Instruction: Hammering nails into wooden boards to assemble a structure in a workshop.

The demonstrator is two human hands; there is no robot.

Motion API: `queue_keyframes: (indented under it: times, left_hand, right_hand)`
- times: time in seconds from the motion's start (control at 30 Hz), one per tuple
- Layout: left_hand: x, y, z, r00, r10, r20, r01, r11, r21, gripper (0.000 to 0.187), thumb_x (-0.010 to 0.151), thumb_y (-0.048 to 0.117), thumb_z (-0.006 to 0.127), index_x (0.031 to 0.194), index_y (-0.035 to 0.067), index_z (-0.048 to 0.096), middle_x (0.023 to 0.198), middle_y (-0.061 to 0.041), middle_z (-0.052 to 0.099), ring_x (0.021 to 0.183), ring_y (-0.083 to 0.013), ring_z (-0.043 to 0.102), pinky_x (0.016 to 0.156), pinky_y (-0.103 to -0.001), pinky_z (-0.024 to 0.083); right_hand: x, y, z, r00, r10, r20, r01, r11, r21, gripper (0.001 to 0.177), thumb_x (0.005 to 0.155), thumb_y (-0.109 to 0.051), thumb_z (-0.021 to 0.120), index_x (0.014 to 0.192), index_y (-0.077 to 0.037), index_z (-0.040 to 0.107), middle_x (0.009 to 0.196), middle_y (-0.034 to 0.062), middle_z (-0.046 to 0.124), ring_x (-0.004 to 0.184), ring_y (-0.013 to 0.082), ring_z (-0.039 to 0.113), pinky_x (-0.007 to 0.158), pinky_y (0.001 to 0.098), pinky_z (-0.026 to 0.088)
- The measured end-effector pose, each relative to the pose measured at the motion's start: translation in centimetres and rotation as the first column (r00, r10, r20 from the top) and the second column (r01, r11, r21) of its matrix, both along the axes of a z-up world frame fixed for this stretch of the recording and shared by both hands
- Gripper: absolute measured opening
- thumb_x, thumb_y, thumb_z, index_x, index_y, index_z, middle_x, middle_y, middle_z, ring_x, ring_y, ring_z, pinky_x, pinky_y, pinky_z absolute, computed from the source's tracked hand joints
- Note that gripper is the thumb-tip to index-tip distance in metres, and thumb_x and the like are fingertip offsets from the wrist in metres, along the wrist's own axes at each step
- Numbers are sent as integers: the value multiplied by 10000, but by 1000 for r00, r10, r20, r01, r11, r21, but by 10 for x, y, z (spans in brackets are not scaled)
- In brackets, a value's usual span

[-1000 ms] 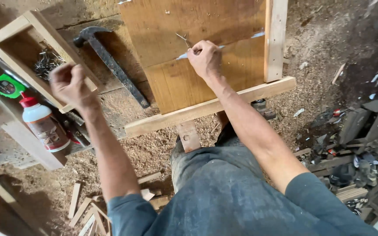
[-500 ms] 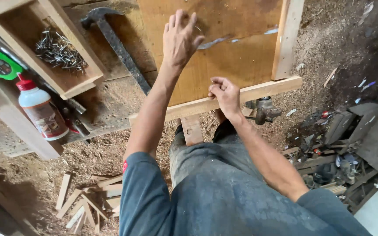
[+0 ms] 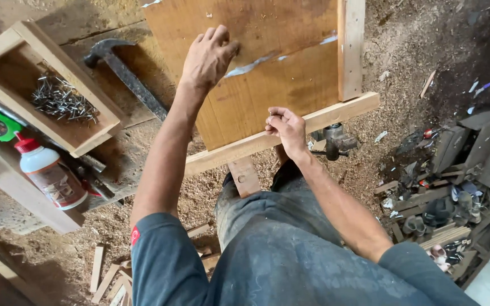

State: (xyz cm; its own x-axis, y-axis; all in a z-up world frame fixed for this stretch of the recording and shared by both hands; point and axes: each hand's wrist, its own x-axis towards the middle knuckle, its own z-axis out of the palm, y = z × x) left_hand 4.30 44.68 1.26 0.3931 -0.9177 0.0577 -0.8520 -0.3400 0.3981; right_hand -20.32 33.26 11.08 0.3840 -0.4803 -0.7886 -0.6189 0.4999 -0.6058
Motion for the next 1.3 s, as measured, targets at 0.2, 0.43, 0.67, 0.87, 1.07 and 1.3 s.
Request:
queue_keyframes:
  times: [0.2,0.43,0.67,0.87,1.07,1.3]
  left_hand:
    - [-8,2,-8,979,11,202,-18,999,32,107,1012,148,507,1051,158,606,1003,-51,474,832,-204,466,729,-338,416]
    - [-85,18,44,654,453,-606,-610,789,-68,103,1045,177,518,981,96,516,853,-63,606,604,-149,510,493,-302,475]
    - [-139,88,128,-79,385,-920,-951,248,186,56,932,66,740,980,38,746,817,-177,769,703,-224,762,623,-343,638]
    - [-75,209,109,317,746,-586,-948,228,-222,89,952,8,748,1027,40,711,885,-163,753,774,-234,764,653,-317,662]
    - [-36,193,102,442,895,-56,-896,437,-73,490,1040,197,895,1438,101,625,1617,-230,218,1524,-434,307,1272,-602,378]
    - [-28,-34,46,714,700,11,-653,660,372,959,1085,689,795,1669,156,252,1662,-247,63,1582,-396,106,1294,-623,134]
  right_hand:
    - [-1,3,-2,999,33,8,-33,999,-24,283,888,49,675,1171,26,672,854,130,735,670,175,700,616,276,648]
    - [22,12,-10,999,34,38,-32,999,-41,236,862,36,729,1095,54,696,901,167,752,722,225,728,707,290,664]
    - [63,95,-3,953,189,238,-194,981,-1,207,840,37,749,1044,6,736,845,167,741,705,209,755,639,359,676]
    - [74,128,24,877,319,358,-383,916,120,276,909,1,719,1179,29,668,983,171,738,835,209,747,757,312,676]
    - [22,60,19,901,398,174,-421,899,119,301,913,-17,706,1201,60,663,917,164,749,791,189,723,709,276,632]
    - [-51,-28,63,930,368,-23,-368,930,-4,238,956,-39,656,1182,27,688,915,164,763,719,209,721,643,278,630]
